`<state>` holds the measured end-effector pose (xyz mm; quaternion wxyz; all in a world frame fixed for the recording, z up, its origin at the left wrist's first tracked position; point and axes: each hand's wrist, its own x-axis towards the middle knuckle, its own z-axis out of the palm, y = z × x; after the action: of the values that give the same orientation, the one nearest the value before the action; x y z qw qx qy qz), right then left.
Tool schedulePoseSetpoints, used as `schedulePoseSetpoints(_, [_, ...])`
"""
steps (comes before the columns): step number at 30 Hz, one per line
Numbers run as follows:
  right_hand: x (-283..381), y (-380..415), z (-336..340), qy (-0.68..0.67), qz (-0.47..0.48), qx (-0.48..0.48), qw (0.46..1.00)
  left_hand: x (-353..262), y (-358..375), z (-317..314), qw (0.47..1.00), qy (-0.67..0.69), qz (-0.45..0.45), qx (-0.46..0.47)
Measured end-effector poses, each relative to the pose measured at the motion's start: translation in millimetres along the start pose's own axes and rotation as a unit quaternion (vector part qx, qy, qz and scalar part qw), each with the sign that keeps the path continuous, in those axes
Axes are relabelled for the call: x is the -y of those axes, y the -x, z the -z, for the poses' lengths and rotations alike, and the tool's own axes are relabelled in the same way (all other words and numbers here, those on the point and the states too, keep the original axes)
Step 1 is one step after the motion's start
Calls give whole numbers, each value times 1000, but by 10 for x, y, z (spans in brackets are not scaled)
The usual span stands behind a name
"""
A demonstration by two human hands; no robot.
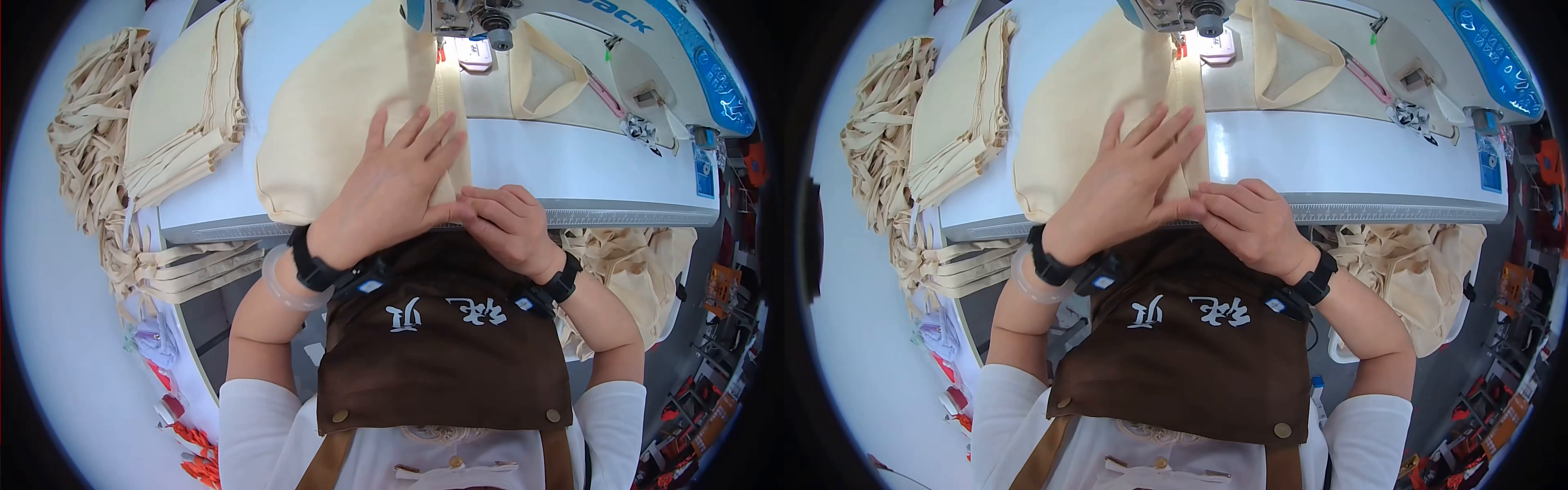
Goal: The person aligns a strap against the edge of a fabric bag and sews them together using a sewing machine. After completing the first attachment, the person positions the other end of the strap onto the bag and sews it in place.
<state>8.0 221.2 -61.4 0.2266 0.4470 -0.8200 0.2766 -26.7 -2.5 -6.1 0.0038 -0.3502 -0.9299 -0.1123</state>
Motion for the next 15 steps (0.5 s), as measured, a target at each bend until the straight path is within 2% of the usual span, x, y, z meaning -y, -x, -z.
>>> schedulePoseSetpoints(2, [7, 2, -6, -14, -16, 6, 1000, -41, 105, 94, 999, 6, 4, 33])
schedulePoseSetpoints(5, [21, -3, -9, -30, -36, 7, 999, -90, 232, -23, 998, 42, 33, 19])
schedulePoseSetpoints(15, [-35, -137, 78, -54, -70, 49, 995, 7, 152, -7, 997, 64, 43, 26])
